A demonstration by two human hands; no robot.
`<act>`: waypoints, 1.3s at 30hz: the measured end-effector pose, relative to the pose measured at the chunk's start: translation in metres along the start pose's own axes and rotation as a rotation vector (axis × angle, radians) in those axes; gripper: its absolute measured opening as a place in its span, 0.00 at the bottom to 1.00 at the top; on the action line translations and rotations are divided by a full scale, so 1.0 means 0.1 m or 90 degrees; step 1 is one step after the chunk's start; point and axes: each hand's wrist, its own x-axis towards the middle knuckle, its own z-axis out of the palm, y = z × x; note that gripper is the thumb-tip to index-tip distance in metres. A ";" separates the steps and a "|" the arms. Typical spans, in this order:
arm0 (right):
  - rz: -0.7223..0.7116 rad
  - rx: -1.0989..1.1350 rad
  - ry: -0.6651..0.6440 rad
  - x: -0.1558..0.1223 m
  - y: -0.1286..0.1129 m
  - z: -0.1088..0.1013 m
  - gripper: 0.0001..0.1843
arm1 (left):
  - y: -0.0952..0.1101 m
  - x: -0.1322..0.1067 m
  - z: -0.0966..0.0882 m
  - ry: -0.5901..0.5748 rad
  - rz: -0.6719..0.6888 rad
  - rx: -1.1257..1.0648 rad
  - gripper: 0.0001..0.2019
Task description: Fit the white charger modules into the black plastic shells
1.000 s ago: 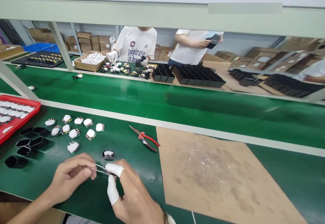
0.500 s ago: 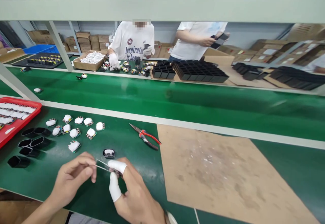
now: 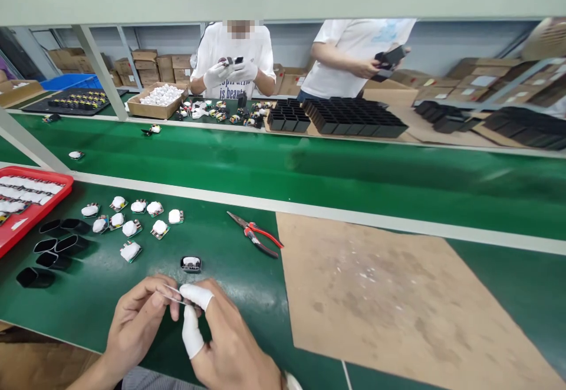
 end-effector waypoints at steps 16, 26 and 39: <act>0.108 0.194 -0.052 0.07 -0.03 -0.09 0.11 | 0.00 0.05 -0.07 -0.033 0.031 0.051 0.08; 0.370 0.442 -0.145 0.04 -0.10 -0.03 0.17 | -0.08 0.02 0.00 -0.074 -0.061 -0.176 0.11; 0.379 0.499 -0.168 0.09 -0.10 -0.03 0.16 | -0.14 -0.03 0.11 -0.070 -0.062 -0.273 0.13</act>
